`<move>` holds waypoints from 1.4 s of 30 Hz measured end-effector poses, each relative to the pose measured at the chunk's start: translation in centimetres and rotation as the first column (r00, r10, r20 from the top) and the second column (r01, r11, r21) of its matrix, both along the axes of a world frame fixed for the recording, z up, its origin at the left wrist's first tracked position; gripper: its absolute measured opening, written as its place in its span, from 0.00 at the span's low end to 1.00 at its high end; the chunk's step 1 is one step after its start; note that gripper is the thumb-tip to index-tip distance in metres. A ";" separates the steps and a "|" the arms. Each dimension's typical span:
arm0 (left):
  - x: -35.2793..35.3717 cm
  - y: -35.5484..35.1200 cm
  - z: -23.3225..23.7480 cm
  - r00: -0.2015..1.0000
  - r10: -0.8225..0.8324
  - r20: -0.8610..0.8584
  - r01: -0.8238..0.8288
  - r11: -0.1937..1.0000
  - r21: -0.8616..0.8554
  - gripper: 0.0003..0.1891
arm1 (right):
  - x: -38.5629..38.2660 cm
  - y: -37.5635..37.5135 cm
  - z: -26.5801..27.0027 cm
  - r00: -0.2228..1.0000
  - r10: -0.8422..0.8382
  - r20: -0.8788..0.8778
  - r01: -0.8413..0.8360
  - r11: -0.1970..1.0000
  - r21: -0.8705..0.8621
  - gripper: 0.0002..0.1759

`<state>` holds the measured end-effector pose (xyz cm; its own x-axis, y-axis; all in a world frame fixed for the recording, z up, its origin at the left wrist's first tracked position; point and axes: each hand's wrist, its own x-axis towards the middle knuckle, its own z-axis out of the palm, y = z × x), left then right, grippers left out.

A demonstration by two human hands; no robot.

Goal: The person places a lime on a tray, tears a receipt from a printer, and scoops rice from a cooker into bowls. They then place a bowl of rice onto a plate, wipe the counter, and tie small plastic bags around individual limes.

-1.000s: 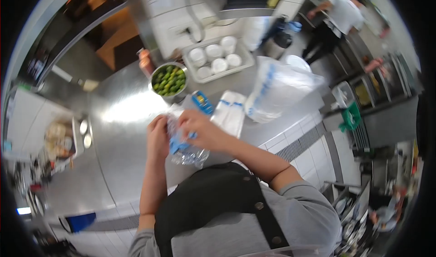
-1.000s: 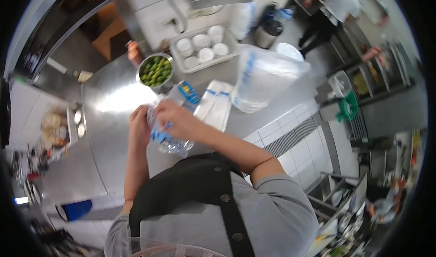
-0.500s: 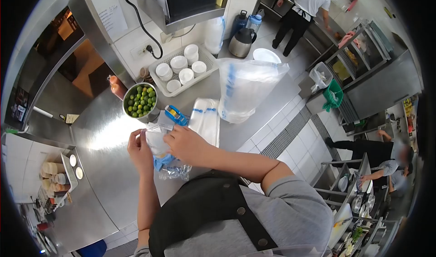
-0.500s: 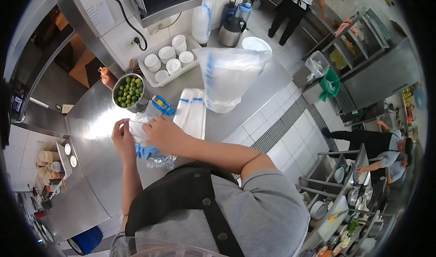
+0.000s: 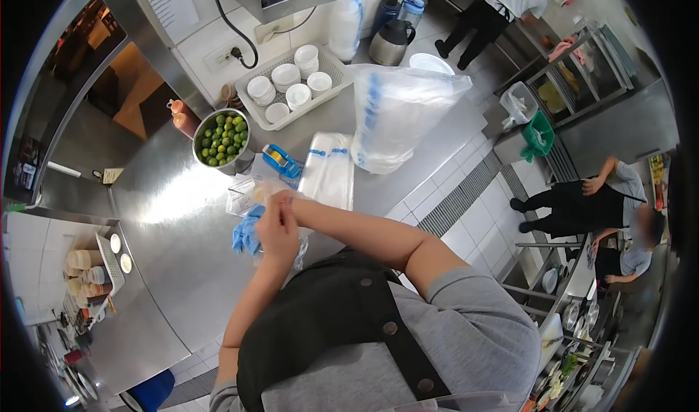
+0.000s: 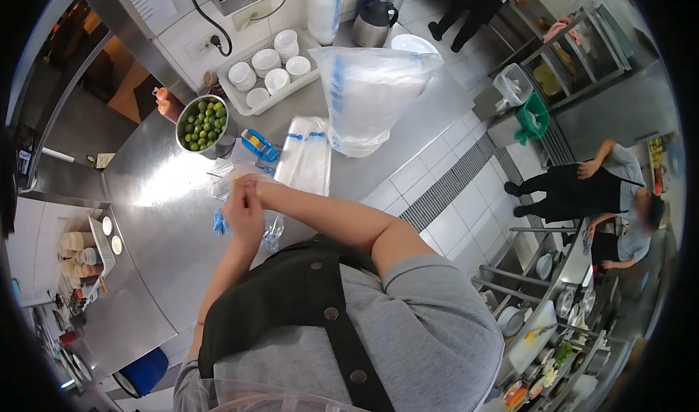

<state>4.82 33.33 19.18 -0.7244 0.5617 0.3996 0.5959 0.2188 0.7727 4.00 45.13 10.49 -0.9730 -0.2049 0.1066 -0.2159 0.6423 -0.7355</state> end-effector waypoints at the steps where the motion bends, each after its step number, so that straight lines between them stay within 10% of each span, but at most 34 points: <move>1: 0.7 0.3 0.3 0.996 -0.040 0.084 0.044 0.998 -0.039 0.06 | 0.0 -0.1 -0.9 0.999 -0.029 -0.034 0.029 1.000 0.007 0.16; 9: 1.7 -0.4 -0.5 0.863 -0.495 0.102 0.483 0.868 0.119 0.14 | 0.7 -0.1 -0.7 0.901 -0.409 -0.143 0.343 0.875 -0.343 0.37; 13: -2.4 -2.6 -2.2 0.978 0.150 -0.148 -0.114 0.968 0.226 0.25 | 2.5 0.5 5.9 0.959 -0.187 0.213 0.282 0.694 -0.663 0.42; 16: -5.1 -2.6 -3.0 0.912 0.269 0.309 -0.302 0.951 0.063 0.23 | 3.1 -0.9 6.4 0.936 -0.109 0.336 0.332 0.595 -0.732 0.34; 17: -6.0 -3.1 -3.1 0.543 -0.137 0.828 -0.184 0.943 0.276 0.20 | 3.1 -1.1 6.7 0.935 -0.078 0.346 0.321 0.599 -0.733 0.32; 25: -7.9 -5.9 -5.6 0.417 -0.233 0.878 -0.393 0.825 0.406 0.13 | 0.1 0.0 6.3 0.976 0.089 0.197 0.036 0.832 -0.554 0.24; 28: -9.2 -7.5 -6.6 0.441 -0.158 0.883 -0.487 0.785 0.383 0.12 | 0.2 -0.3 14.6 0.937 0.048 0.347 0.003 0.990 -0.144 0.22; 31: -11.4 -10.8 -7.8 0.510 -0.009 0.860 -0.596 0.718 0.361 0.10 | -2.2 3.1 17.5 0.877 0.304 0.373 -0.205 0.937 -0.284 0.22; 34: -13.4 -16.1 -10.4 0.559 0.116 0.821 -0.690 0.615 0.383 0.10 | -6.9 5.7 18.0 0.945 0.151 0.290 0.030 0.843 -0.537 0.22; 38: -13.2 -21.0 -10.7 0.463 0.242 0.853 -0.803 0.521 0.288 0.08 | -17.5 8.1 11.5 0.936 -0.344 0.070 0.346 0.872 -0.346 0.15; 42: -11.0 -23.6 -12.6 0.348 0.282 0.894 -0.870 0.452 0.196 0.08 | -26.7 8.8 5.6 0.876 -0.475 -0.091 0.463 0.878 -0.121 0.15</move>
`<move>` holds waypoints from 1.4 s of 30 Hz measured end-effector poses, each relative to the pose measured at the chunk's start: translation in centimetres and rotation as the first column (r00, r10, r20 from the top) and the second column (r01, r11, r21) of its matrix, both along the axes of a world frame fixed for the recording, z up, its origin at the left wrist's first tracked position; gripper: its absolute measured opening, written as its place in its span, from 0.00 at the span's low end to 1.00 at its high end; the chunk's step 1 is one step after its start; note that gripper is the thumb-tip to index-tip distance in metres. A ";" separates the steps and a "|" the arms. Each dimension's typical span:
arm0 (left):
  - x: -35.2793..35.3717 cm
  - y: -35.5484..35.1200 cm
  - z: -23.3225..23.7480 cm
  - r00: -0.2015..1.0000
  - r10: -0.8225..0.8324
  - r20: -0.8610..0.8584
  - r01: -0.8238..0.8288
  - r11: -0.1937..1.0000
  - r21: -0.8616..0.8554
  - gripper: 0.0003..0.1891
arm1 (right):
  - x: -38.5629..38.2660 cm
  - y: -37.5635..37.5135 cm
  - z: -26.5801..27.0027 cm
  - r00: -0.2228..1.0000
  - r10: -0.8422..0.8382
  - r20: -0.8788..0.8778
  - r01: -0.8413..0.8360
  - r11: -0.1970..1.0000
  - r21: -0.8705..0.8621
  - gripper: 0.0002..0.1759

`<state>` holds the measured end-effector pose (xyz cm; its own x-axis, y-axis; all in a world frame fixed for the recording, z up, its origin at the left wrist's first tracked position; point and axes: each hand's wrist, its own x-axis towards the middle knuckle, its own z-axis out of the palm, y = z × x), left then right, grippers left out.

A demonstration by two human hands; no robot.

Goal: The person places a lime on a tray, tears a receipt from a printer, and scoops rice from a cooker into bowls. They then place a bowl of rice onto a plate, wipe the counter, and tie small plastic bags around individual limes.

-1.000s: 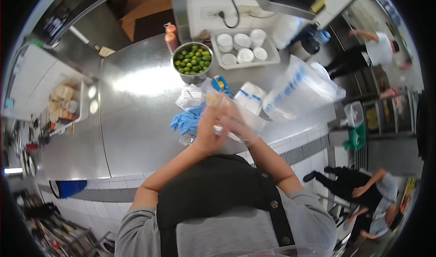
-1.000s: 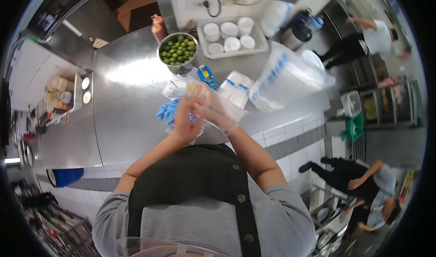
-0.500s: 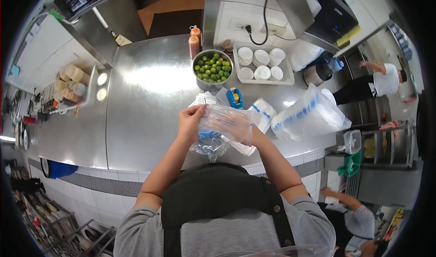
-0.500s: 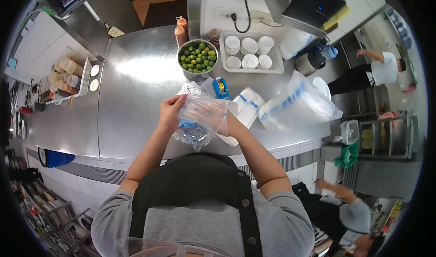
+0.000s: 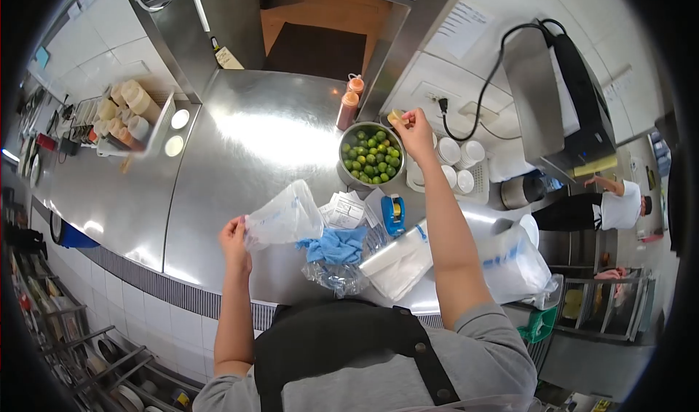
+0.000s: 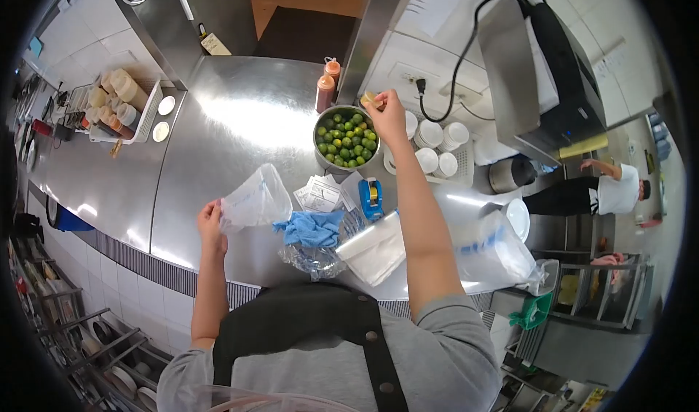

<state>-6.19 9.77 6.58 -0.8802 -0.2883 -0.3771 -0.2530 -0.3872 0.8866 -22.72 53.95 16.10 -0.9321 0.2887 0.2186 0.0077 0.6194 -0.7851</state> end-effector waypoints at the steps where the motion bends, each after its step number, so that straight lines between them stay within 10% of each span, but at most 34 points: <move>1: 0.6 -0.3 -1.0 1.000 0.019 0.017 -0.019 1.000 -0.013 0.08 | -1.9 0.3 -1.2 1.000 0.009 -0.004 -0.009 0.998 0.059 0.16; 6: 2.5 0.5 -2.5 0.988 0.081 0.130 -0.080 0.997 -0.018 0.08 | -5.8 0.7 -4.4 0.993 0.118 -0.007 -0.102 0.885 0.453 0.17; 25: -1.0 3.7 -0.3 0.993 -0.118 -0.020 0.115 0.986 -0.119 0.08 | -4.9 4.7 -6.7 0.957 0.287 -0.031 -0.162 0.625 0.764 0.05; 31: 1.5 6.3 0.1 0.982 -0.189 0.016 0.190 0.978 -0.082 0.08 | -0.7 3.5 -3.3 0.943 0.213 -0.255 -0.085 0.897 0.435 0.09; 36: 3.3 8.5 0.4 0.952 -0.307 -0.005 0.305 0.947 -0.104 0.08 | 15.4 -5.4 0.2 0.942 0.252 -0.224 -0.296 0.936 -0.191 0.24; 38: 3.9 9.7 1.0 0.921 -0.388 0.000 0.382 0.907 -0.177 0.09 | 21.9 -7.4 0.4 0.825 0.518 -0.228 -0.470 0.851 0.233 0.38; 42: 4.9 13.2 1.7 0.833 -0.544 0.102 0.531 0.837 0.128 0.10 | 29.9 -9.8 2.4 0.909 0.407 0.087 -0.410 0.841 0.352 0.51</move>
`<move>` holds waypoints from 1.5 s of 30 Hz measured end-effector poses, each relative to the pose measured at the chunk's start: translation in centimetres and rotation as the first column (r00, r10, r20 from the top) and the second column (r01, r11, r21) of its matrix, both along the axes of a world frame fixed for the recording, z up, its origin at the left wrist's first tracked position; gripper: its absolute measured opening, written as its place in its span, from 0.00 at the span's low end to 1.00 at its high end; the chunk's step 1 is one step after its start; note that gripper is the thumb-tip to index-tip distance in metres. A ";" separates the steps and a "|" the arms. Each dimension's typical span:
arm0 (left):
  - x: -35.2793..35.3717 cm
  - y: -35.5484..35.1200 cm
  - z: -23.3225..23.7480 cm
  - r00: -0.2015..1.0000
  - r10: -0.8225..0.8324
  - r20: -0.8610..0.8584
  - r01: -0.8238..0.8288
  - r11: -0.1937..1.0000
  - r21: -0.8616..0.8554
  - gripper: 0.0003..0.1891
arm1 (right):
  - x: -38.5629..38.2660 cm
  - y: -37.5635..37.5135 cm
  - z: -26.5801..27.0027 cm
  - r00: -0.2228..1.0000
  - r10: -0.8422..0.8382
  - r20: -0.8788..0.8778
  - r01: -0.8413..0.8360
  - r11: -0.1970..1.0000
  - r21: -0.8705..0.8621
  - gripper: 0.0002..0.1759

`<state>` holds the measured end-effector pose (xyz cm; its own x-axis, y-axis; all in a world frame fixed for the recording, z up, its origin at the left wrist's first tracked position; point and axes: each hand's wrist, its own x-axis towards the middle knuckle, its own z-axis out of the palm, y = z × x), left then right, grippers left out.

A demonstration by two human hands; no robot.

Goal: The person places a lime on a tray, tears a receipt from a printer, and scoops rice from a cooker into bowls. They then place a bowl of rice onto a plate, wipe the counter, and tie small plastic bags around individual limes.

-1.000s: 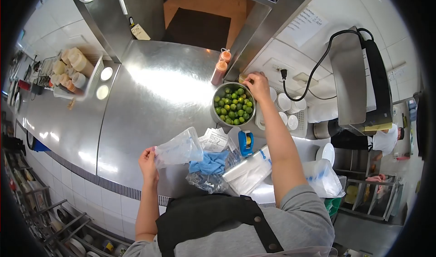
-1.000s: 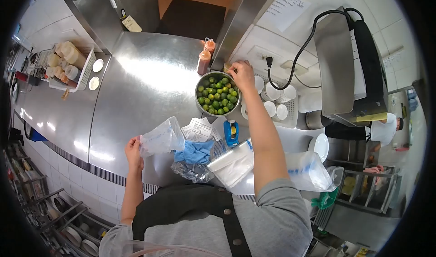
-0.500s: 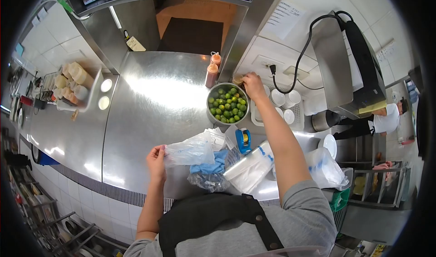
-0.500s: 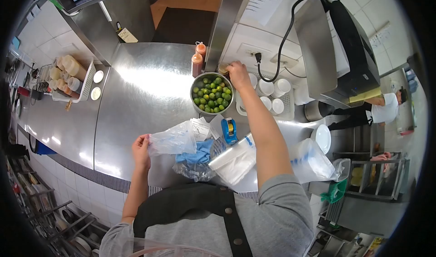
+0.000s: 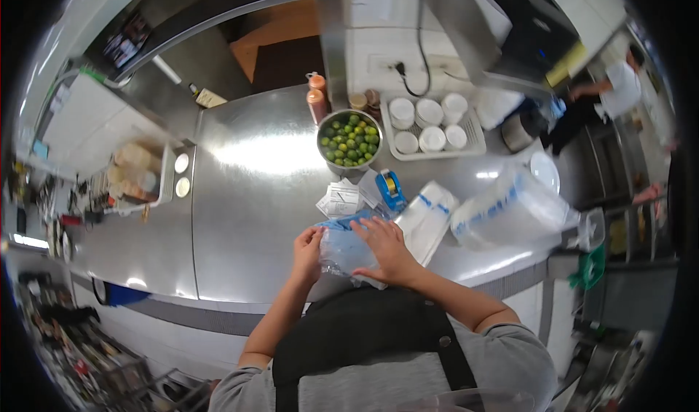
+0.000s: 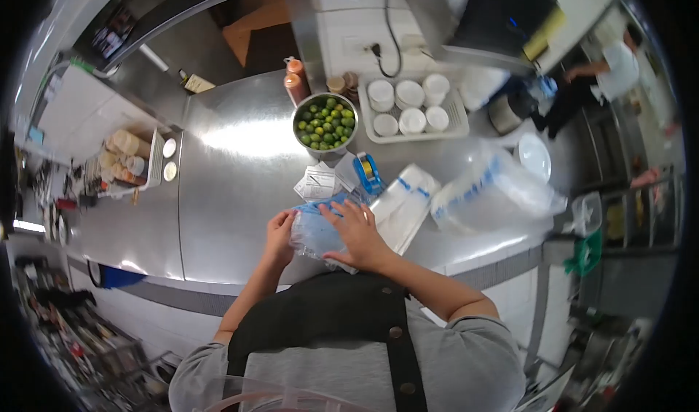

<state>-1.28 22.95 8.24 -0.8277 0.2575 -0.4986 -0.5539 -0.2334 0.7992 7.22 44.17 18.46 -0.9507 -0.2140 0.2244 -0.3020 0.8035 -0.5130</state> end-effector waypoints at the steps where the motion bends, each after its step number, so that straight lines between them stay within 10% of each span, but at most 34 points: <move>1: 0.3 0.8 0.2 0.992 -0.042 0.118 0.031 0.995 0.092 0.11 | 1.3 0.8 -2.6 0.996 -0.025 0.082 0.033 0.994 -0.102 0.53; 4: 1.1 2.9 0.9 0.885 -0.259 0.386 0.025 0.856 0.517 0.15 | 3.7 1.5 -4.6 0.936 0.037 0.351 0.168 0.828 -0.536 0.57; 7: 2.5 6.8 4.4 0.904 -0.201 0.376 0.026 0.906 0.422 0.17 | 5.6 1.3 -5.0 0.954 -0.064 0.292 0.246 0.722 -0.646 0.55; 11: 3.6 9.7 3.6 0.953 -0.213 0.215 0.115 0.912 0.393 0.16 | 7.5 1.8 -4.9 0.837 -0.253 0.485 0.543 0.281 -0.792 0.46; 18: -0.2 12.4 6.4 0.997 -0.059 -0.041 0.071 0.850 0.521 0.15 | 10.8 7.1 -2.7 0.751 -0.567 0.339 0.602 0.377 -0.704 0.45; 23: -0.3 13.7 12.9 0.974 0.034 -0.225 0.100 0.824 0.557 0.17 | 9.2 8.6 0.7 0.891 -0.336 0.307 0.383 0.191 -0.904 0.28; 27: 4.2 14.0 14.5 0.885 -0.161 -0.438 0.344 0.858 0.381 0.35 | 7.5 11.0 5.7 0.892 -0.439 -0.111 0.201 0.604 -0.772 0.12; 31: 4.7 14.9 17.5 0.557 -0.183 -0.810 0.466 0.876 0.123 0.65 | 8.9 17.6 16.0 0.980 -0.100 -0.170 0.002 0.866 -0.499 0.09; 35: 3.5 17.9 26.1 0.049 -0.235 -0.971 0.436 0.879 -0.191 0.49 | 7.4 21.1 20.9 0.962 0.269 -0.044 -0.271 0.962 -0.039 0.09; 38: 3.0 21.9 30.0 -0.311 -0.319 -0.895 0.377 0.823 -0.425 0.29 | 5.6 22.9 23.7 0.839 0.530 0.124 -0.510 0.844 -0.164 0.07; 42: -0.5 28.4 27.8 0.096 -0.231 -0.968 0.803 0.592 -0.062 0.07 | 4.2 30.5 28.1 0.841 0.488 0.232 -0.410 0.856 -0.315 0.12; 45: -0.5 34.2 25.7 0.383 -0.523 -0.761 0.859 0.505 0.085 0.05 | 2.9 38.5 26.6 0.845 0.380 0.375 -0.194 0.873 -0.448 0.08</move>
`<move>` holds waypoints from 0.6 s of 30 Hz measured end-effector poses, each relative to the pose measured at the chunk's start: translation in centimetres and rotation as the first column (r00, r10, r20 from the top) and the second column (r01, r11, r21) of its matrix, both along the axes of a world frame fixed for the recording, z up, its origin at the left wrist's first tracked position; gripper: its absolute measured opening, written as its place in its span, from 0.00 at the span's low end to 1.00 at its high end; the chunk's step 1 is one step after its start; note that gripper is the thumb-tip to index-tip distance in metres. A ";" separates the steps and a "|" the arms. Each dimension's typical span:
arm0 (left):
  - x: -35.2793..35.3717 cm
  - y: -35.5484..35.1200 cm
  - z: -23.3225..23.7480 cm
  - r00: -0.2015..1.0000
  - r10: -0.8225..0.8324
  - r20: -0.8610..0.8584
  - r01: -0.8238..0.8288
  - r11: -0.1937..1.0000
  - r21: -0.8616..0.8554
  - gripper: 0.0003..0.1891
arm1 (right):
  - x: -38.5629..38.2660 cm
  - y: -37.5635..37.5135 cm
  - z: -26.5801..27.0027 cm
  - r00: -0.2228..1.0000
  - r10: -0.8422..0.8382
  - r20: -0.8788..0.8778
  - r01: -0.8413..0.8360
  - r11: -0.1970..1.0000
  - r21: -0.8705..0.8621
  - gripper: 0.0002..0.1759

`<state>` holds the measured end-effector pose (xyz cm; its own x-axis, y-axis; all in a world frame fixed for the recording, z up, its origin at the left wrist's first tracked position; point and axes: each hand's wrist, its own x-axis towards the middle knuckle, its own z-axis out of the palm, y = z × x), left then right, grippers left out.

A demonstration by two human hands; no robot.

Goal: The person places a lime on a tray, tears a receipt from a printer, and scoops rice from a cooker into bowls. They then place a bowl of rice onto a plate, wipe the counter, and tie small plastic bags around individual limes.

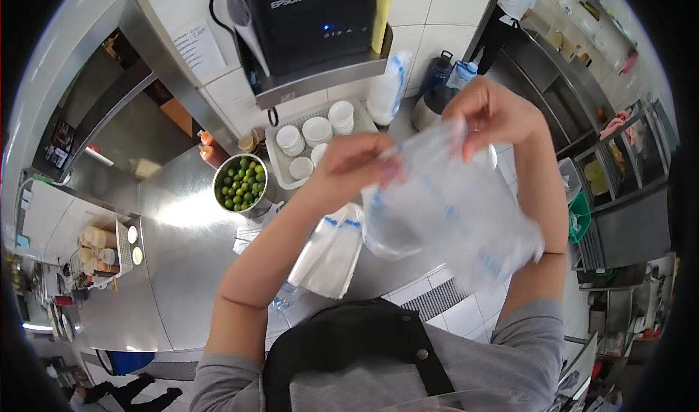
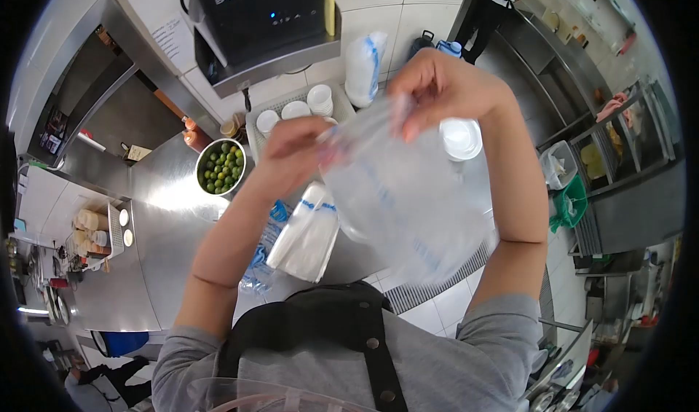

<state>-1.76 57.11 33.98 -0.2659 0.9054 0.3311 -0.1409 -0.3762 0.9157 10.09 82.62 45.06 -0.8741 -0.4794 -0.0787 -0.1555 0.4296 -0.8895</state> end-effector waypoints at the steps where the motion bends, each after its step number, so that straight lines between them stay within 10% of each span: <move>1: -0.9 3.3 -1.4 0.994 -0.020 0.103 0.025 0.999 -0.045 0.06 | -0.8 2.7 -1.9 0.991 -0.130 0.016 0.130 0.966 -0.224 0.08; 5: -5.9 13.8 -5.5 0.912 0.307 0.271 -0.276 0.950 -0.145 0.07 | -5.5 11.2 -9.7 0.786 -0.580 0.214 0.601 0.636 -0.483 0.11; 13: -11.1 23.7 -8.5 0.623 0.777 -0.087 -0.740 0.550 -0.388 0.09 | -17.6 18.2 -21.6 0.484 -0.869 0.103 0.701 0.314 -0.640 0.12; 18: -13.8 26.1 -12.0 0.649 0.673 0.355 -0.441 0.713 -0.545 0.05 | -21.1 18.4 -22.0 0.355 -0.933 0.051 0.886 0.318 -0.339 0.13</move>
